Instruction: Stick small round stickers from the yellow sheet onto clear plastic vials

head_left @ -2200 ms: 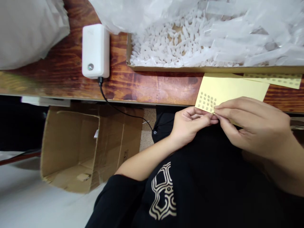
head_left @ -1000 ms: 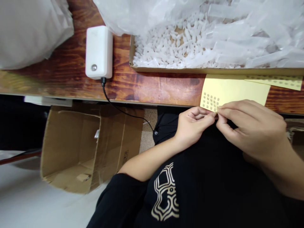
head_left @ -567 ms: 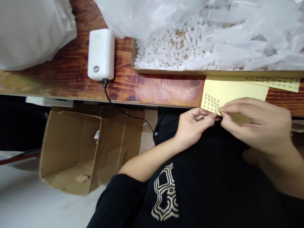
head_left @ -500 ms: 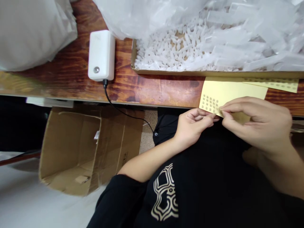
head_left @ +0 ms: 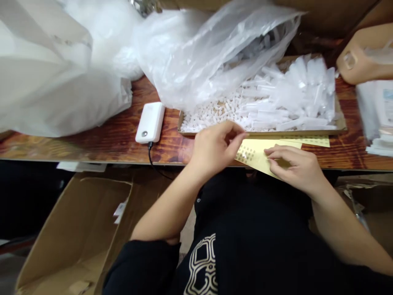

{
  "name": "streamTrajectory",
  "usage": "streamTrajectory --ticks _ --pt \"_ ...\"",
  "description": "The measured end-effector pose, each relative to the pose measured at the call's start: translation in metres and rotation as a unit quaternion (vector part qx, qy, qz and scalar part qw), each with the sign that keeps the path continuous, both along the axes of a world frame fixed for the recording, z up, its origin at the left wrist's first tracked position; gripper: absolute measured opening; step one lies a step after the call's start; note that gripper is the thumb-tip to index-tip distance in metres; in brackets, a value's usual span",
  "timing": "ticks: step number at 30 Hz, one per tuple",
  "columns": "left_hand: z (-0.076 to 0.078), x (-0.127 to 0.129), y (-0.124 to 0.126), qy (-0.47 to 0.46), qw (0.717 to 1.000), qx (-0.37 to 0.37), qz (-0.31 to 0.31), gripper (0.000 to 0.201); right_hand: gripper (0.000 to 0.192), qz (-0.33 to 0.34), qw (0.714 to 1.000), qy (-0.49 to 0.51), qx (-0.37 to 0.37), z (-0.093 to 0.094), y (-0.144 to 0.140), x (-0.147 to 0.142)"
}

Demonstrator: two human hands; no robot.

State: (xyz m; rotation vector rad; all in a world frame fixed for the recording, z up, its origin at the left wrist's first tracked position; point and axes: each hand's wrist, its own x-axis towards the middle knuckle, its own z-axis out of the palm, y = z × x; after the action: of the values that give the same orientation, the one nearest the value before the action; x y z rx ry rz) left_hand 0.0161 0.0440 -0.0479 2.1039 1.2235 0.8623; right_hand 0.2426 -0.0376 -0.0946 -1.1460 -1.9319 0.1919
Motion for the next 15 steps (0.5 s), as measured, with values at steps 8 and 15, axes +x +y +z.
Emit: streamTrajectory --ticks 8,15 --pt "0.011 0.038 0.086 0.266 0.923 0.186 -0.205 0.027 0.012 -0.014 0.994 0.107 -0.001 -0.016 0.007 0.001" --pt "0.003 0.035 0.093 -0.005 0.980 0.013 -0.197 0.024 0.012 -0.014 0.990 0.141 -0.018 -0.024 0.008 0.005"
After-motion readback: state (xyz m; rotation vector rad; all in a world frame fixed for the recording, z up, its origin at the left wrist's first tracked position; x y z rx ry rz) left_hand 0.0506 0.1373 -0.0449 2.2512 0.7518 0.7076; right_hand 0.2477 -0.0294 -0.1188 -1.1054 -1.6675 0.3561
